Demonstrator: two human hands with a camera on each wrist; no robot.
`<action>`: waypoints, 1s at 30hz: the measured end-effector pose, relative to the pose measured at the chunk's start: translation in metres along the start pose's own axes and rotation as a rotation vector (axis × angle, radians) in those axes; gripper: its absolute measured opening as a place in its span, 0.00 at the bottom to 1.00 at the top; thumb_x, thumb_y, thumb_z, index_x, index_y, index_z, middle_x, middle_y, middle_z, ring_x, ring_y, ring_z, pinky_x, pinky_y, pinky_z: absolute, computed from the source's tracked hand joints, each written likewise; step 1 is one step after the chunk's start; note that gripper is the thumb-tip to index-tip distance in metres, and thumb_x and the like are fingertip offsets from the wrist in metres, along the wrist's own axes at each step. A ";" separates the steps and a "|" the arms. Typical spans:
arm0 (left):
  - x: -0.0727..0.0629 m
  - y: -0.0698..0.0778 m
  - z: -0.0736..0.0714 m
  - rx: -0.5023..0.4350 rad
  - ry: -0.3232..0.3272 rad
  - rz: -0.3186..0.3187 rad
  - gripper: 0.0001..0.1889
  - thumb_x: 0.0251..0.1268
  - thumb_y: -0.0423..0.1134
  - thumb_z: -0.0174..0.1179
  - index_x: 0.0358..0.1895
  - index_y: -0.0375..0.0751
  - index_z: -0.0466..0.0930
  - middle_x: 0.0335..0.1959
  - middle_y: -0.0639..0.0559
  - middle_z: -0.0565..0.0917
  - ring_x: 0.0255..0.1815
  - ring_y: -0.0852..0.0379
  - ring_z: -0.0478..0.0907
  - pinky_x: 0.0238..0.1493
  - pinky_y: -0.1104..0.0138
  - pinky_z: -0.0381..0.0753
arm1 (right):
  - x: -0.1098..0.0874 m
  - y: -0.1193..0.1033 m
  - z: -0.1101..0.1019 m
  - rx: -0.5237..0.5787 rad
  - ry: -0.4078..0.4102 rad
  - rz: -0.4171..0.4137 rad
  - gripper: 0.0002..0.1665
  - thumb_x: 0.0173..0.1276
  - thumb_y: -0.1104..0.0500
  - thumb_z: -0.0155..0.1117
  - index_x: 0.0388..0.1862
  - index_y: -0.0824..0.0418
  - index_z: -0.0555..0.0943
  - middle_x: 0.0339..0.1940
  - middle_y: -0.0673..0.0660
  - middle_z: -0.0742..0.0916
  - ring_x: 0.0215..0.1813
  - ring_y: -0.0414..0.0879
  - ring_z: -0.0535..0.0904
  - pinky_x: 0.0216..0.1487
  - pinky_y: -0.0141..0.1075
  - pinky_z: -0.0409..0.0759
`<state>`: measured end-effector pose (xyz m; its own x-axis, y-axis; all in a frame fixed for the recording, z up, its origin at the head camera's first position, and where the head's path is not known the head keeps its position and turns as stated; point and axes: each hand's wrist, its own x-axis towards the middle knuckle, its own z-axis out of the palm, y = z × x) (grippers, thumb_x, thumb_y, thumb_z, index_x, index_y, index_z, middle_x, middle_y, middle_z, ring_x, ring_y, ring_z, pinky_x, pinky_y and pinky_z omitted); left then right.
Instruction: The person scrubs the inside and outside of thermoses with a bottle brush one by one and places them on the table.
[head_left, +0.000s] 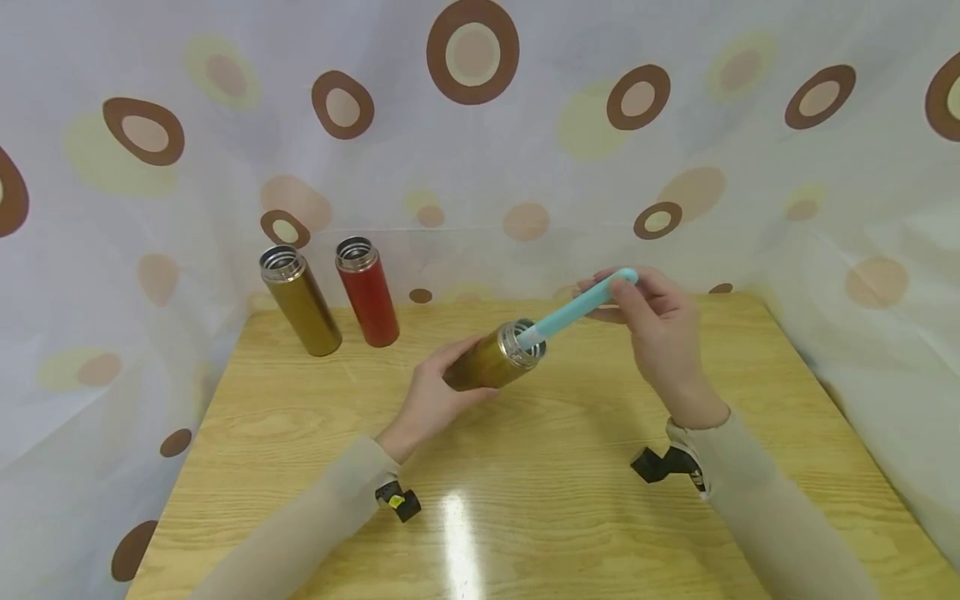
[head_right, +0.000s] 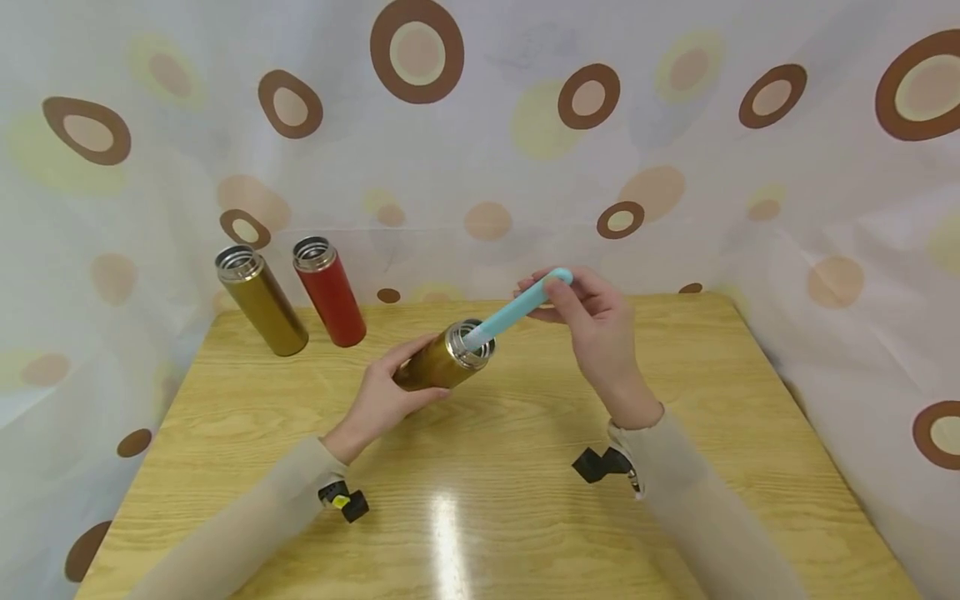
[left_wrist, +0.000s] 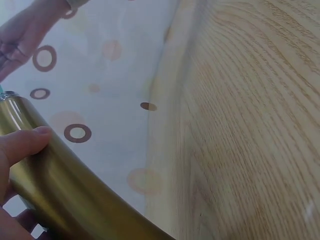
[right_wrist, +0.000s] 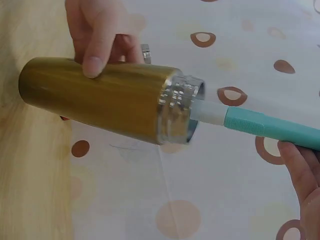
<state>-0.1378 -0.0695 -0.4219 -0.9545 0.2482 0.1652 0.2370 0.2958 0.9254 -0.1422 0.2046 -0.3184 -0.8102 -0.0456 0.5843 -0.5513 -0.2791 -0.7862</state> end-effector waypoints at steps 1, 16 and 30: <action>0.000 0.000 -0.001 0.001 0.004 -0.003 0.39 0.53 0.36 0.81 0.71 0.54 0.78 0.68 0.54 0.80 0.71 0.50 0.73 0.73 0.48 0.69 | 0.002 -0.004 -0.002 0.020 0.014 -0.011 0.12 0.79 0.73 0.54 0.47 0.85 0.80 0.42 0.65 0.91 0.47 0.55 0.91 0.47 0.46 0.89; 0.002 0.009 -0.002 -0.004 -0.001 -0.006 0.38 0.54 0.37 0.80 0.71 0.55 0.77 0.69 0.54 0.79 0.71 0.48 0.73 0.73 0.46 0.68 | -0.009 0.011 0.003 -0.021 -0.015 0.026 0.13 0.80 0.72 0.52 0.49 0.86 0.78 0.43 0.62 0.92 0.48 0.53 0.91 0.50 0.47 0.88; 0.000 0.001 -0.005 -0.023 0.001 0.008 0.39 0.54 0.35 0.80 0.72 0.53 0.77 0.70 0.52 0.79 0.72 0.48 0.72 0.74 0.46 0.68 | 0.001 -0.002 -0.005 0.075 0.038 -0.017 0.13 0.80 0.72 0.52 0.47 0.84 0.79 0.41 0.66 0.91 0.47 0.55 0.91 0.47 0.45 0.89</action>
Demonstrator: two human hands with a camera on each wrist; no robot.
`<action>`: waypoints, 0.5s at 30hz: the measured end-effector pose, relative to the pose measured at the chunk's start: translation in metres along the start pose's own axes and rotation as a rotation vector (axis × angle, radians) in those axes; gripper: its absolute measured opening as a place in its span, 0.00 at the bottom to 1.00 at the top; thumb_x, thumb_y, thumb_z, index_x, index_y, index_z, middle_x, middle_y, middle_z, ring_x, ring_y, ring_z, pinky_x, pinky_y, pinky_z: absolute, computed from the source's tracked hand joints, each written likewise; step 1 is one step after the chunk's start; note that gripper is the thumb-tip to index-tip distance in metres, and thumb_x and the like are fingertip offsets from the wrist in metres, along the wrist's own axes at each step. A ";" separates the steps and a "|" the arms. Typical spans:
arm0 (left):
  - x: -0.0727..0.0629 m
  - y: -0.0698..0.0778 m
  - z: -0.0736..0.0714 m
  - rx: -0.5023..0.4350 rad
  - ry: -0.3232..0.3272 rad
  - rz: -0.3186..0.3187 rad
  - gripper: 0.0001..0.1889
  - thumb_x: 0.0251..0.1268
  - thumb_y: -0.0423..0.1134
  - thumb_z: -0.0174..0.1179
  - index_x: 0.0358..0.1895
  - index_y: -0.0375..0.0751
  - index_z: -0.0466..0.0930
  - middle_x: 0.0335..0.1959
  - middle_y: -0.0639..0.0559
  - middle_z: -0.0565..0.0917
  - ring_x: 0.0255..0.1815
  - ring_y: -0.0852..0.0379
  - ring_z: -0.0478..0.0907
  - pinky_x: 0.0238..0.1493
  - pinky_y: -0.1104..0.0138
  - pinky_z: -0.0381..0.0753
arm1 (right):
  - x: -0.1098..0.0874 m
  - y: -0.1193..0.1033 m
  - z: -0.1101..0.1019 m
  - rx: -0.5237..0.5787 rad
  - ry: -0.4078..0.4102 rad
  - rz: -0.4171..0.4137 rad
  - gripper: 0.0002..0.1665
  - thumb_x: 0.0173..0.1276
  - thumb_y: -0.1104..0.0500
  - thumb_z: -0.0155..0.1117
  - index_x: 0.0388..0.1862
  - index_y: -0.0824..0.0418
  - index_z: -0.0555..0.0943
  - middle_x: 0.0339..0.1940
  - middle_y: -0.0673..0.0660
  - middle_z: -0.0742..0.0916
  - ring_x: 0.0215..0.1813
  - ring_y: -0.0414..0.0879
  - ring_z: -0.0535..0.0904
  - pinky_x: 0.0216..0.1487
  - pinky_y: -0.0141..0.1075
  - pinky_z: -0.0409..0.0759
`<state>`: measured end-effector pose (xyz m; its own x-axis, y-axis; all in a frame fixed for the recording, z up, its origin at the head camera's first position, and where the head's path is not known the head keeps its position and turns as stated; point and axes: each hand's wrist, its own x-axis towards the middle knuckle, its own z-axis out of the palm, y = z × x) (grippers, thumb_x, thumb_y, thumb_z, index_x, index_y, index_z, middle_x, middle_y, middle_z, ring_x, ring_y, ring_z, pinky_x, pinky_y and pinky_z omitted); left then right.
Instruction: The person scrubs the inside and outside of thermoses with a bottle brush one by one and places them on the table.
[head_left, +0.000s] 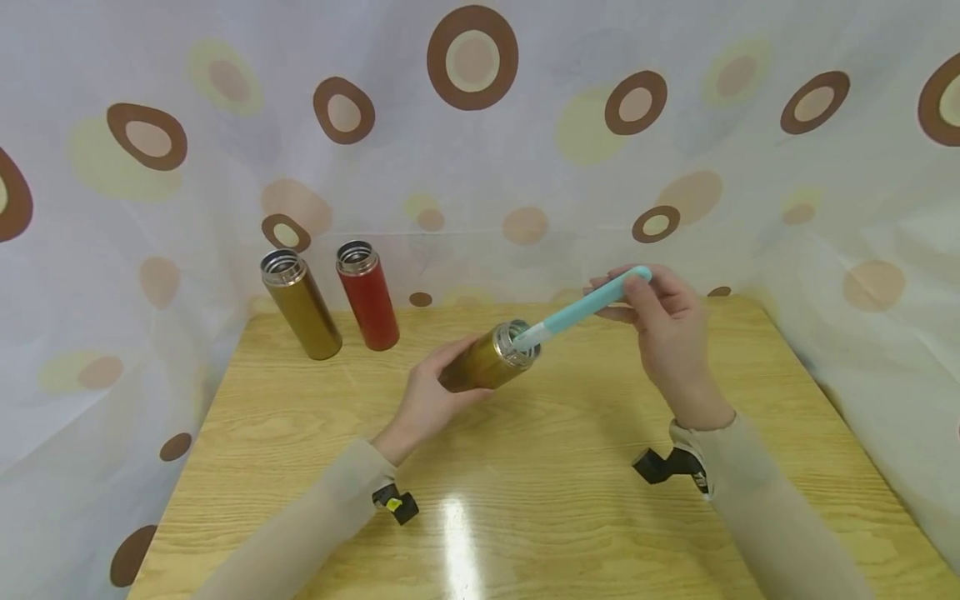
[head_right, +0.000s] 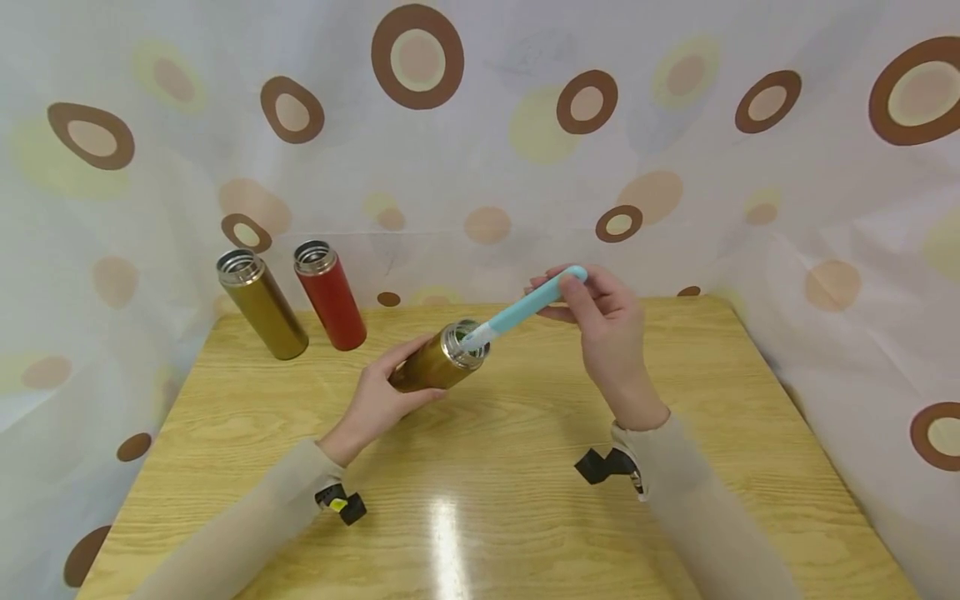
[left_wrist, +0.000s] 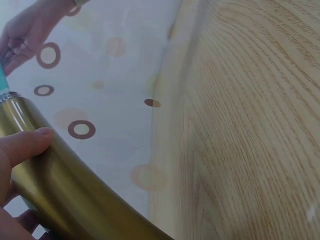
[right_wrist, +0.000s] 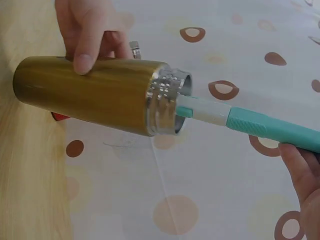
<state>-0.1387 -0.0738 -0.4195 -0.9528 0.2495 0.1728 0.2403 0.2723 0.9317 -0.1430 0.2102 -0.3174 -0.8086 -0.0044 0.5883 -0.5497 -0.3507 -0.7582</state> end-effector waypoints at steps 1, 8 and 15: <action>0.000 -0.001 -0.001 0.004 0.002 0.000 0.39 0.54 0.35 0.80 0.72 0.52 0.77 0.70 0.53 0.79 0.72 0.48 0.72 0.74 0.46 0.68 | 0.002 -0.002 -0.001 0.015 0.012 -0.001 0.13 0.80 0.72 0.52 0.47 0.85 0.80 0.41 0.66 0.91 0.46 0.56 0.91 0.47 0.45 0.89; -0.001 -0.002 -0.003 0.013 0.018 -0.005 0.39 0.53 0.34 0.80 0.72 0.49 0.77 0.69 0.50 0.79 0.71 0.46 0.73 0.73 0.46 0.69 | 0.000 0.002 -0.002 0.061 0.032 0.020 0.13 0.80 0.72 0.52 0.47 0.84 0.80 0.40 0.67 0.91 0.46 0.57 0.91 0.47 0.45 0.89; 0.001 -0.003 0.000 0.031 -0.009 0.021 0.39 0.54 0.35 0.81 0.72 0.51 0.77 0.70 0.52 0.79 0.72 0.47 0.73 0.74 0.46 0.68 | -0.013 0.023 0.008 -0.053 -0.015 0.089 0.11 0.81 0.70 0.53 0.48 0.77 0.82 0.43 0.60 0.92 0.48 0.52 0.91 0.49 0.44 0.88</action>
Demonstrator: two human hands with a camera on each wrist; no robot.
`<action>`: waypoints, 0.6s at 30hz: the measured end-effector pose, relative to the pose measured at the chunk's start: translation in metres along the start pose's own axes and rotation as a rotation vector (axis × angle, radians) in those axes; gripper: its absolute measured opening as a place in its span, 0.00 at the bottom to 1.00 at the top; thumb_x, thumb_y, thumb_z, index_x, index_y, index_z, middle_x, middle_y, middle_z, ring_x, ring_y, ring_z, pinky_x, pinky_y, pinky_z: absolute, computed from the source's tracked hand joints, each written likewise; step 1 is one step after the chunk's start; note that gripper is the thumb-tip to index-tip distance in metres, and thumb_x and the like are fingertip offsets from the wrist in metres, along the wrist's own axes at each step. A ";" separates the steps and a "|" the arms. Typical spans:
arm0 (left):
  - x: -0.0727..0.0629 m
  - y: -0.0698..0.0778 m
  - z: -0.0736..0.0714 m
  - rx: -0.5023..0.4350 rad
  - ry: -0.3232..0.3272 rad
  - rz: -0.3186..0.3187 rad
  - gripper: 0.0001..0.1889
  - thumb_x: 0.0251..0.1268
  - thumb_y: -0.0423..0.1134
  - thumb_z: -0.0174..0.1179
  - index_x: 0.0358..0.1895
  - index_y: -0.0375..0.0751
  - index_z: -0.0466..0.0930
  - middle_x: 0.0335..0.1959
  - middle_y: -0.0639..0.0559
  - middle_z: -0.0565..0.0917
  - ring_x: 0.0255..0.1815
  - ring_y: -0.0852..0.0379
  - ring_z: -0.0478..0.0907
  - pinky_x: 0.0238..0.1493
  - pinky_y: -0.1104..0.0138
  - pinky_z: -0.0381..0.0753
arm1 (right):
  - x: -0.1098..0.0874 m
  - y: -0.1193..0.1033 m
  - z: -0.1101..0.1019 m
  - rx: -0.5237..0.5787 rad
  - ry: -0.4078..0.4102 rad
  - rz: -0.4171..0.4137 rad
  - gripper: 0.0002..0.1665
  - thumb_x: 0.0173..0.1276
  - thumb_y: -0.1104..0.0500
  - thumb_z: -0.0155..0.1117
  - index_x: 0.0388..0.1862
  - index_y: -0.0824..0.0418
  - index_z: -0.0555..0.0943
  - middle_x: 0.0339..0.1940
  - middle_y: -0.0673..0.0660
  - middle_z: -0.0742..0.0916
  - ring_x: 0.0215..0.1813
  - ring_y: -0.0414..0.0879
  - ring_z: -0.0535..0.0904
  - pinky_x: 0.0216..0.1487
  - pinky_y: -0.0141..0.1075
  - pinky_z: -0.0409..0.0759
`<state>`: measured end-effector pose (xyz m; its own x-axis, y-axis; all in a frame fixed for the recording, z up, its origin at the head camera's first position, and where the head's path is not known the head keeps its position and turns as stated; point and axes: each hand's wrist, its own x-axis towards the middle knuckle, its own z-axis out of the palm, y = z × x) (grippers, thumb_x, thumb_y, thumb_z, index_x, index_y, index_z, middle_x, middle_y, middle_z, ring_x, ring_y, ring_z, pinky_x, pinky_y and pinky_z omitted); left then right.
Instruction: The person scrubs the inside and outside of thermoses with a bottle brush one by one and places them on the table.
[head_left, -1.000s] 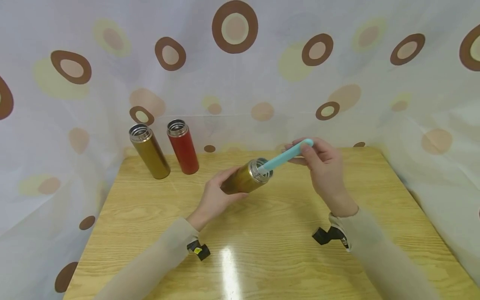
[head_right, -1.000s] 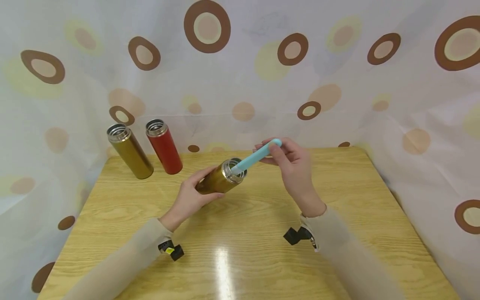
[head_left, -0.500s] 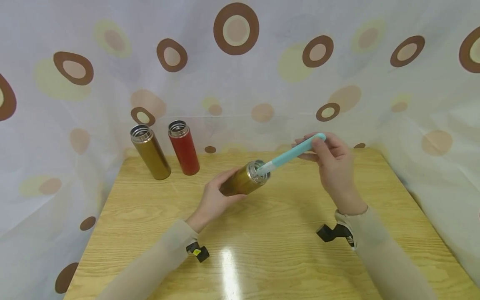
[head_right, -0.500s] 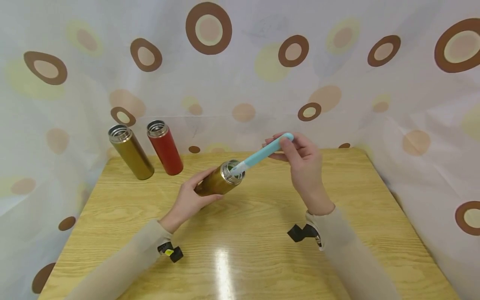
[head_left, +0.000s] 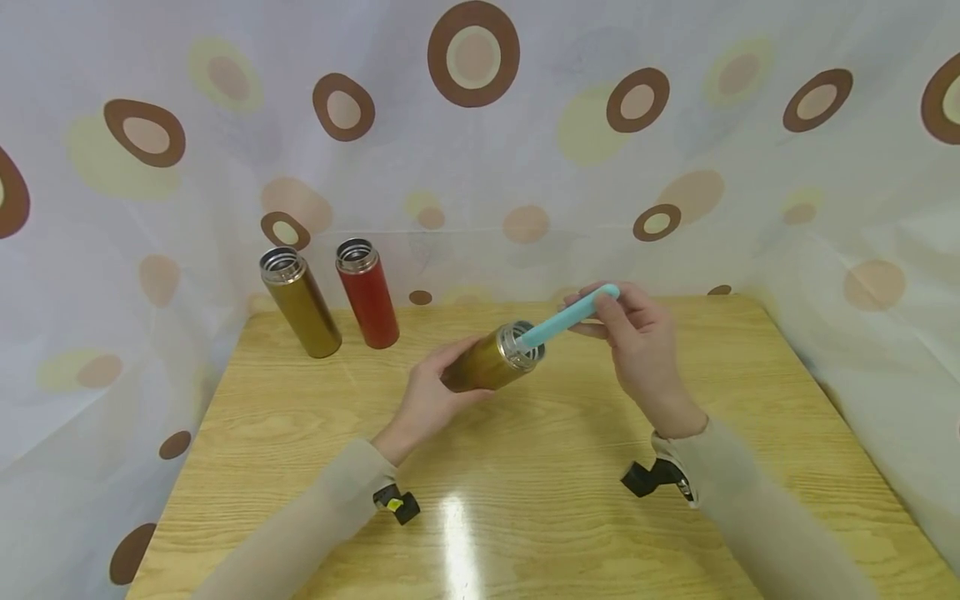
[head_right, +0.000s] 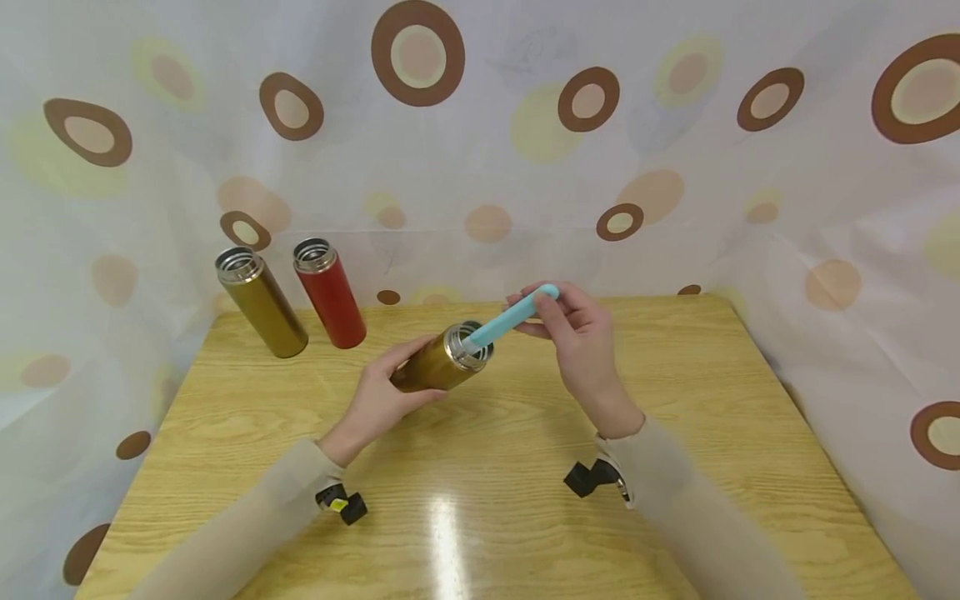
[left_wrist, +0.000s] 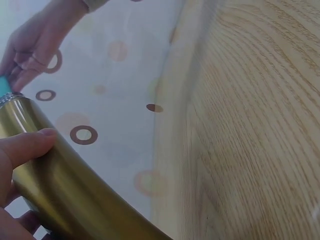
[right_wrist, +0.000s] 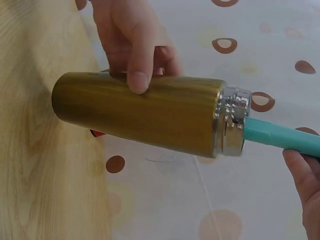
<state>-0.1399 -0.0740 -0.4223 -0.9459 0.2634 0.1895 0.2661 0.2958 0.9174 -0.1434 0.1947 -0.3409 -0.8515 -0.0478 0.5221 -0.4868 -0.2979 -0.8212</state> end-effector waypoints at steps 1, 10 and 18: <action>0.000 0.000 0.001 0.003 -0.006 0.002 0.39 0.54 0.35 0.81 0.72 0.52 0.77 0.70 0.53 0.79 0.72 0.48 0.73 0.74 0.46 0.68 | -0.001 0.002 0.001 -0.006 -0.006 0.007 0.11 0.81 0.70 0.53 0.48 0.78 0.82 0.43 0.60 0.91 0.49 0.52 0.91 0.49 0.45 0.88; -0.001 0.000 0.001 -0.006 0.002 -0.005 0.39 0.55 0.36 0.80 0.72 0.54 0.77 0.70 0.53 0.79 0.71 0.48 0.73 0.73 0.46 0.69 | 0.007 -0.014 -0.004 0.011 0.024 -0.042 0.12 0.81 0.70 0.52 0.47 0.80 0.81 0.42 0.62 0.92 0.47 0.54 0.91 0.47 0.44 0.89; -0.001 -0.004 -0.002 0.001 0.015 -0.012 0.39 0.54 0.36 0.80 0.72 0.51 0.77 0.70 0.51 0.79 0.72 0.47 0.73 0.75 0.47 0.68 | 0.014 -0.025 -0.009 0.120 0.065 -0.091 0.13 0.80 0.72 0.53 0.46 0.86 0.79 0.39 0.68 0.91 0.44 0.58 0.91 0.45 0.45 0.89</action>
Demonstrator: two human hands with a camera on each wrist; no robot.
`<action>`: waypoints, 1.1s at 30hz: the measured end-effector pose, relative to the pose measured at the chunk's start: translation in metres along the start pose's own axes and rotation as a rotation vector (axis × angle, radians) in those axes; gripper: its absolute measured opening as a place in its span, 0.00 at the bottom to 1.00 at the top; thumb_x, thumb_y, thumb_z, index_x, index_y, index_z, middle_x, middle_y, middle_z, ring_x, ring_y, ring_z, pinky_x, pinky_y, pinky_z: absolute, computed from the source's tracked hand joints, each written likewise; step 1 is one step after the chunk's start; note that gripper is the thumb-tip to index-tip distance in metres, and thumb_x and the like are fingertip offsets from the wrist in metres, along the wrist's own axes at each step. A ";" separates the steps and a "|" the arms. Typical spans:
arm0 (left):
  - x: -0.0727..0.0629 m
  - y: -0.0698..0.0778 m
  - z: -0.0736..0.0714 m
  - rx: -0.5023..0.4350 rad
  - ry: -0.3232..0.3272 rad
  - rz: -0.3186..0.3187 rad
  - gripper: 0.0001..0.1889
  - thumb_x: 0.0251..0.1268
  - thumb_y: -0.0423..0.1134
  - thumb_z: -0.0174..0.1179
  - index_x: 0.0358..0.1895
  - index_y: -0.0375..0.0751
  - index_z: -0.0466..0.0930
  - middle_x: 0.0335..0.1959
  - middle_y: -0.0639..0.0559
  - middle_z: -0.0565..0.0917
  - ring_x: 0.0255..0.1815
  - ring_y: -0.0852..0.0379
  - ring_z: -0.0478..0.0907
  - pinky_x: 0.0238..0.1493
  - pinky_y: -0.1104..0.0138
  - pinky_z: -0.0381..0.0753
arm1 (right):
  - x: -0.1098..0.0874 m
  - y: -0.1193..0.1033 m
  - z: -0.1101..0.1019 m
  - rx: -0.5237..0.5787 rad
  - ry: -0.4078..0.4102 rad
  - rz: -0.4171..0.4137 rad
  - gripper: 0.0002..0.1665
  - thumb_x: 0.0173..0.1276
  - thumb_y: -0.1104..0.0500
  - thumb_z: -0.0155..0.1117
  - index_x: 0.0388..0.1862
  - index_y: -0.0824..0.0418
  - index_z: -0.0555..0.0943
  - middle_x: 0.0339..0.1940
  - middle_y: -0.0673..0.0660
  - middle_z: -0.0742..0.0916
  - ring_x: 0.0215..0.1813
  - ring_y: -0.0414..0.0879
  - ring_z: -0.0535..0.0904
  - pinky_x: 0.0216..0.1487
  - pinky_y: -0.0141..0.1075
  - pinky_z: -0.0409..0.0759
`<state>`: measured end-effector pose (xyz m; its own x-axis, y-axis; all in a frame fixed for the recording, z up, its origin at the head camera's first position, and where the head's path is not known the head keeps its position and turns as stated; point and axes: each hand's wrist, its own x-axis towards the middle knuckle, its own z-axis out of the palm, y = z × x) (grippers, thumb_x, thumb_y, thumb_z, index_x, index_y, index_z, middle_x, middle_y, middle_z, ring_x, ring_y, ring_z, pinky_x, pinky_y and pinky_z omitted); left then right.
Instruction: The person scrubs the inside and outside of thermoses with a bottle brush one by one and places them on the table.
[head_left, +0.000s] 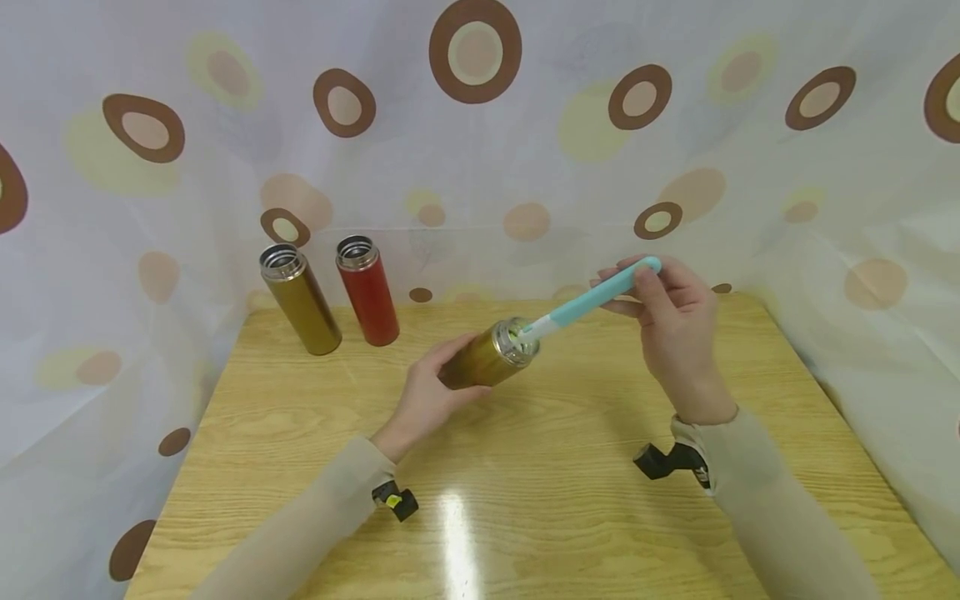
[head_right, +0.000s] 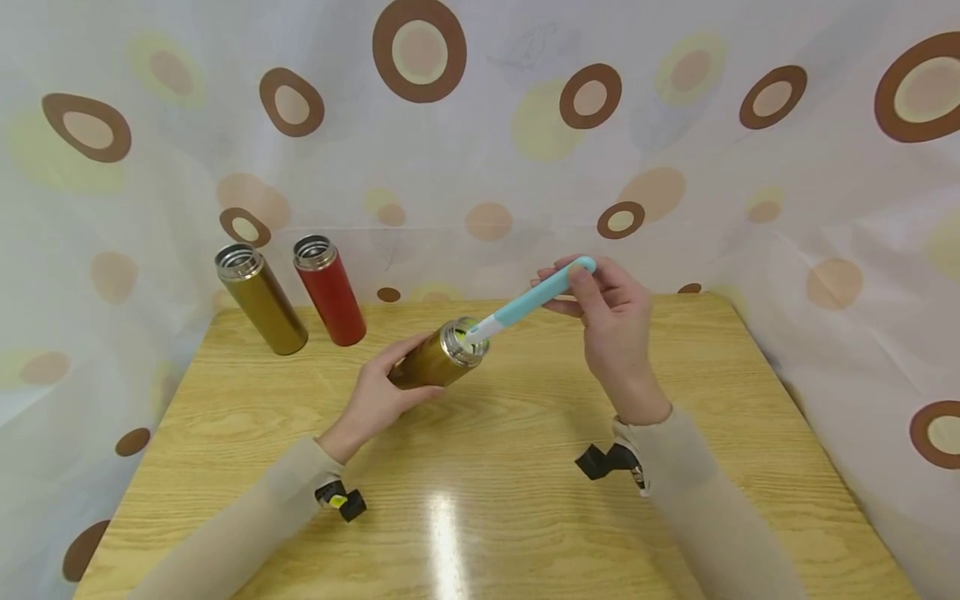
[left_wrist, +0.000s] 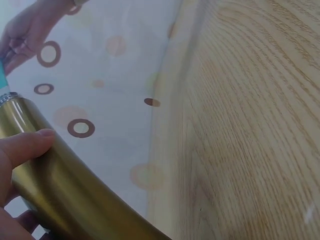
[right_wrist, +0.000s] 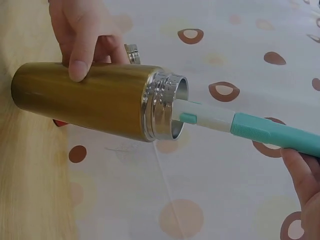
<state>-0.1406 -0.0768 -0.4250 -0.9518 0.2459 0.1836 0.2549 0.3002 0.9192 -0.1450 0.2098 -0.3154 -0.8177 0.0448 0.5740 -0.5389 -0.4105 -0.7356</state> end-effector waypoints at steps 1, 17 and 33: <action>0.000 0.000 0.000 -0.001 0.001 -0.001 0.39 0.54 0.36 0.80 0.72 0.50 0.77 0.70 0.50 0.79 0.72 0.47 0.73 0.75 0.46 0.68 | -0.001 0.002 0.001 -0.012 0.005 0.007 0.12 0.80 0.72 0.53 0.46 0.84 0.79 0.39 0.67 0.91 0.44 0.57 0.91 0.45 0.45 0.89; -0.001 0.003 0.006 0.009 -0.025 -0.010 0.39 0.55 0.36 0.80 0.73 0.50 0.76 0.69 0.53 0.79 0.71 0.47 0.73 0.73 0.45 0.69 | -0.022 0.032 0.010 -0.164 -0.094 0.087 0.12 0.81 0.71 0.53 0.48 0.82 0.79 0.44 0.59 0.91 0.48 0.50 0.90 0.48 0.43 0.89; 0.000 0.005 0.000 0.001 -0.018 -0.023 0.39 0.54 0.36 0.81 0.71 0.52 0.78 0.70 0.51 0.79 0.71 0.47 0.73 0.74 0.46 0.69 | -0.004 0.009 -0.003 -0.013 0.000 0.034 0.12 0.81 0.71 0.52 0.46 0.81 0.81 0.40 0.66 0.91 0.45 0.56 0.91 0.45 0.45 0.89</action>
<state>-0.1396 -0.0752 -0.4205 -0.9542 0.2554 0.1561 0.2331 0.3066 0.9229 -0.1471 0.2091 -0.3256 -0.8355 0.0311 0.5485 -0.5133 -0.4001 -0.7592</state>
